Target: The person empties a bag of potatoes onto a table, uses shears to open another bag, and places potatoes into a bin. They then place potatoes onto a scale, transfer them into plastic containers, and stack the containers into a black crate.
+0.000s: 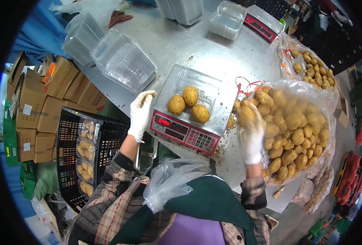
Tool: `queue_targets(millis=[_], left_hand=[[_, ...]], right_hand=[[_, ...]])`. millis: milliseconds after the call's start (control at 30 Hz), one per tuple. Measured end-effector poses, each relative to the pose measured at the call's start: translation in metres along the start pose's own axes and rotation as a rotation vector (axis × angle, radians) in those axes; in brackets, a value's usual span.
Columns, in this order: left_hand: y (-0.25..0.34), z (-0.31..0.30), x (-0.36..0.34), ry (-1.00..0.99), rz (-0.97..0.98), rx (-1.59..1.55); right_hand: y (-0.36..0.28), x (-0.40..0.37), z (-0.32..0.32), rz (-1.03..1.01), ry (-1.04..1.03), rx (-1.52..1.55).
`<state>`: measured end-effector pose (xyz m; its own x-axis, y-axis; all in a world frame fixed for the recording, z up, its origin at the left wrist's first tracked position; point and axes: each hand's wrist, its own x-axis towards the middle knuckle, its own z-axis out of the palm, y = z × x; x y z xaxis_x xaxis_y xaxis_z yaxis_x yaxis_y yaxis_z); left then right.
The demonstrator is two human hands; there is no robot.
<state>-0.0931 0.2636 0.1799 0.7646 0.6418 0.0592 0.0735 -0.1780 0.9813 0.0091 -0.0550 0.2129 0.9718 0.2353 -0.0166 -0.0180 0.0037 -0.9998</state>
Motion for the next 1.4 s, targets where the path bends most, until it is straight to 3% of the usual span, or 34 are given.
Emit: queue_targets(millis=[33,100,167,367,433,500,533,633,700,767,833,900,967,1033,1133,1233,1333,1400], left_hand=[[0.002,0.003,-0.003,-0.038,0.024,0.018],[0.0,0.007,-0.005,-0.05,0.018,-0.037],[0.003,0.0,-0.006,-0.035,0.04,-0.013],[0.0,-0.057,-0.004,0.145,-0.032,-0.011],[-0.01,-0.071,-0.004,0.167,-0.123,-0.023],[-0.017,-0.072,-0.007,0.148,-0.169,-0.09],[-0.02,-0.071,-0.009,0.107,-0.181,-0.068],[-0.038,-0.055,-0.01,-0.064,-0.199,-0.067],[-0.028,-0.032,-0.018,-0.206,-0.409,-0.165],[-0.028,-0.015,-0.023,-0.36,-0.468,-0.305],[-0.016,-0.006,-0.024,-0.41,-0.572,-0.438],[-0.005,-0.004,-0.021,-0.357,-0.624,-0.436],[-0.023,0.0,-0.018,-0.334,-0.594,-0.441],[-0.043,0.006,-0.02,-0.285,-0.564,-0.483],[-0.051,0.011,-0.013,-0.266,-0.661,-0.514],[-0.047,0.021,-0.01,-0.157,-0.671,-0.489],[-0.057,0.031,-0.009,-0.074,-0.517,-0.474],[-0.047,0.021,-0.01,-0.019,-0.491,-0.645]], right_hand=[[-0.012,0.008,0.024,0.103,-0.02,0.132],[0.031,0.036,0.054,-0.436,-0.129,-0.246],[0.054,0.055,0.061,-0.534,-0.23,-0.684],[0.092,0.103,0.03,-0.248,0.008,-0.454],[0.076,0.115,0.035,0.045,-0.021,-0.383],[0.11,0.143,0.036,0.125,-0.019,-0.264],[0.085,0.139,0.049,0.27,-0.055,-0.266],[0.073,0.138,0.065,0.33,-0.045,0.04],[0.076,0.13,0.065,-0.026,-0.025,0.119],[0.039,0.096,0.067,-0.11,-0.036,0.095],[0.019,0.057,0.06,-0.083,-0.174,-0.217],[0.057,0.027,0.053,-0.252,-0.176,-0.585],[0.065,0.003,0.056,-0.041,-0.208,-0.539],[0.098,0.004,0.045,0.336,-0.21,-0.171],[0.084,0.004,0.056,0.543,-0.142,0.065],[0.093,0.009,0.055,0.559,-0.159,0.142],[0.1,0.009,0.059,0.382,-0.186,0.065],[0.093,0.001,0.07,0.172,-0.254,0.087]])
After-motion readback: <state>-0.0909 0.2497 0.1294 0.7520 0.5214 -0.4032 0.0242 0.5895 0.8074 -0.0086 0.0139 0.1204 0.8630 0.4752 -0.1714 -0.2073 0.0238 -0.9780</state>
